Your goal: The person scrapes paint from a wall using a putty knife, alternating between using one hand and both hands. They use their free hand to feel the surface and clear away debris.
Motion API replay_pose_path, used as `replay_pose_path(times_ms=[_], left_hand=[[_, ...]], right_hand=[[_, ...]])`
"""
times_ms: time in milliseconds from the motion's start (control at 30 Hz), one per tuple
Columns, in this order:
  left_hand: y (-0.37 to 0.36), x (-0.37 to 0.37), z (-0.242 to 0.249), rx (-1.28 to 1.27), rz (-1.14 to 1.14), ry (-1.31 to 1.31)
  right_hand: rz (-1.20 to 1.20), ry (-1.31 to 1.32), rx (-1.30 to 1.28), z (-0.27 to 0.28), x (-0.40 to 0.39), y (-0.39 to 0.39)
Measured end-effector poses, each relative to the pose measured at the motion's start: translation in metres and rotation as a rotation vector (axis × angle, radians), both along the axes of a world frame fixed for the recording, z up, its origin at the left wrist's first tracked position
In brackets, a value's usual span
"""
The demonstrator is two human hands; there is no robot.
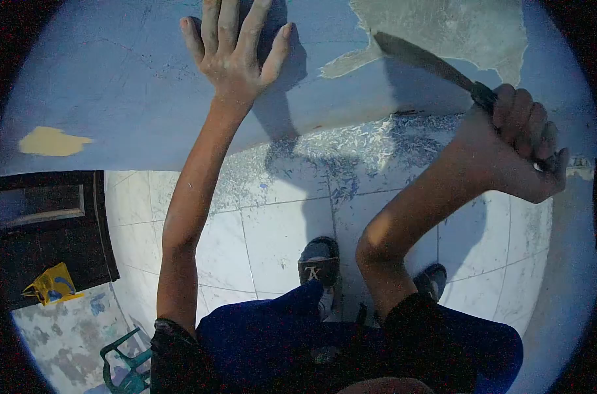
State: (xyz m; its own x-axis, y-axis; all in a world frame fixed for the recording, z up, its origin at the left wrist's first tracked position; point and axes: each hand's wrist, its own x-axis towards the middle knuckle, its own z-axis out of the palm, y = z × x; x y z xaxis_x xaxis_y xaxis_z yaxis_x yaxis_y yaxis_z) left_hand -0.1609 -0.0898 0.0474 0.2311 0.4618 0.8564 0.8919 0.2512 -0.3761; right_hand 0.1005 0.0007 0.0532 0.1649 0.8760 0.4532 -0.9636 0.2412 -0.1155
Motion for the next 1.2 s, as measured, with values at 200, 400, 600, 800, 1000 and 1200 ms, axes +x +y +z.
replay_pose_path(times_ms=[200, 400, 600, 800, 1000, 1200], left_hand=[[-0.002, 0.003, 0.002, -0.020, 0.015, -0.024], [-0.002, 0.002, 0.000, -0.024, 0.002, -0.031], [-0.006, 0.003, 0.000, -0.057, 0.032, -0.045], [-0.008, 0.007, 0.003, -0.075, 0.000, -0.076], [-0.007, 0.006, 0.003, -0.068, -0.019, -0.056], [-0.003, 0.009, 0.004, -0.044, -0.050, -0.062]], right_hand=[[-0.283, 0.037, -0.215, 0.021, -0.008, -0.011], [-0.382, 0.049, -0.467, 0.023, -0.030, -0.006], [-0.319, -0.132, -0.231, 0.012, -0.021, -0.006], [-0.418, -0.231, 0.185, -0.006, 0.011, 0.000], [-1.146, -0.766, -0.142, -0.030, 0.002, 0.016], [-0.660, -0.360, -0.293, 0.001, -0.001, 0.000]])
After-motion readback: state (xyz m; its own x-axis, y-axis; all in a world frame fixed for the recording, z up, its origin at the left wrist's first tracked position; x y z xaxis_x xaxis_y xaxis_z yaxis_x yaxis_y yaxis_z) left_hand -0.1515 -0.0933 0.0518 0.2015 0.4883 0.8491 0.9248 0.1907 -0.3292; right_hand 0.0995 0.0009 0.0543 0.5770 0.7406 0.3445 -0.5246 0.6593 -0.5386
